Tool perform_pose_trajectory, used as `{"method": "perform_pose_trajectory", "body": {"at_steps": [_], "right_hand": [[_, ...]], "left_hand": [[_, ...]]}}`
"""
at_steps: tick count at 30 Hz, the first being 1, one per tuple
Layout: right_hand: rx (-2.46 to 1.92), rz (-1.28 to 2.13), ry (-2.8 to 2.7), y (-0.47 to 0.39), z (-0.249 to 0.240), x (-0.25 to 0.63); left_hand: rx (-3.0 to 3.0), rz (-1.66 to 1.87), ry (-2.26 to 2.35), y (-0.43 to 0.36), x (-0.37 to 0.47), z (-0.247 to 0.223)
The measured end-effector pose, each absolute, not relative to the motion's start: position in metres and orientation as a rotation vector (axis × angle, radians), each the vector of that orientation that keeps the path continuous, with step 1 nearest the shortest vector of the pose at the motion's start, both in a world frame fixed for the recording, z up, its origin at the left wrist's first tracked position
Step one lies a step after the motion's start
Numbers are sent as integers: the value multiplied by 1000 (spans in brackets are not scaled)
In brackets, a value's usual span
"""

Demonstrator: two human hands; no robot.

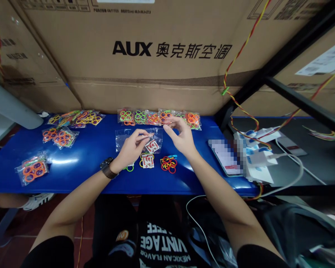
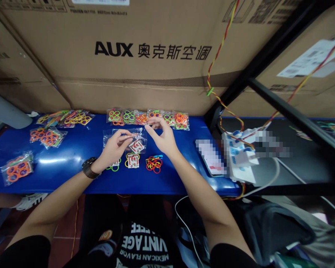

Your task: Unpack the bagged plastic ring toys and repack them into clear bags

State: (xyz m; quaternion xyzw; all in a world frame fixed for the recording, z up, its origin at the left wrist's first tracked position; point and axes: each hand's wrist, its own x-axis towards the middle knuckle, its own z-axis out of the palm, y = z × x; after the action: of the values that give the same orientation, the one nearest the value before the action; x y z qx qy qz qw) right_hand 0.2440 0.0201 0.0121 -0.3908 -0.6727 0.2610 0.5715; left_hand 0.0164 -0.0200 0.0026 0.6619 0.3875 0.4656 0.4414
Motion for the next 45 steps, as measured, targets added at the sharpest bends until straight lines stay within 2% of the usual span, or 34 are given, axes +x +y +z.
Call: {"method": "perform_pose_trajectory", "body": {"at_steps": [8, 19, 24, 30, 33, 38, 45], "right_hand": [[-897, 1085, -1482, 22, 5, 238], [-1024, 1261, -1154, 29, 8, 243], [-1289, 1114, -1351, 55, 1, 276], [-1676, 403, -1786, 62, -9, 301], [-1514, 371, -1936, 49, -3, 288], [-941, 761, -2354, 14, 9, 251], [-887, 804, -2531, -2, 5, 234]], "left_hand": [[1579, 1222, 926, -20, 16, 9], [1650, 1266, 970, -19, 13, 9], [1929, 1304, 1247, -1, 1, 5], [2394, 1111, 1546, 29, -25, -4], [2440, 990, 1571, 36, -33, -4], [2569, 737, 1558, 37, -32, -2], [2686, 622, 1537, 42, -18, -15]]}}
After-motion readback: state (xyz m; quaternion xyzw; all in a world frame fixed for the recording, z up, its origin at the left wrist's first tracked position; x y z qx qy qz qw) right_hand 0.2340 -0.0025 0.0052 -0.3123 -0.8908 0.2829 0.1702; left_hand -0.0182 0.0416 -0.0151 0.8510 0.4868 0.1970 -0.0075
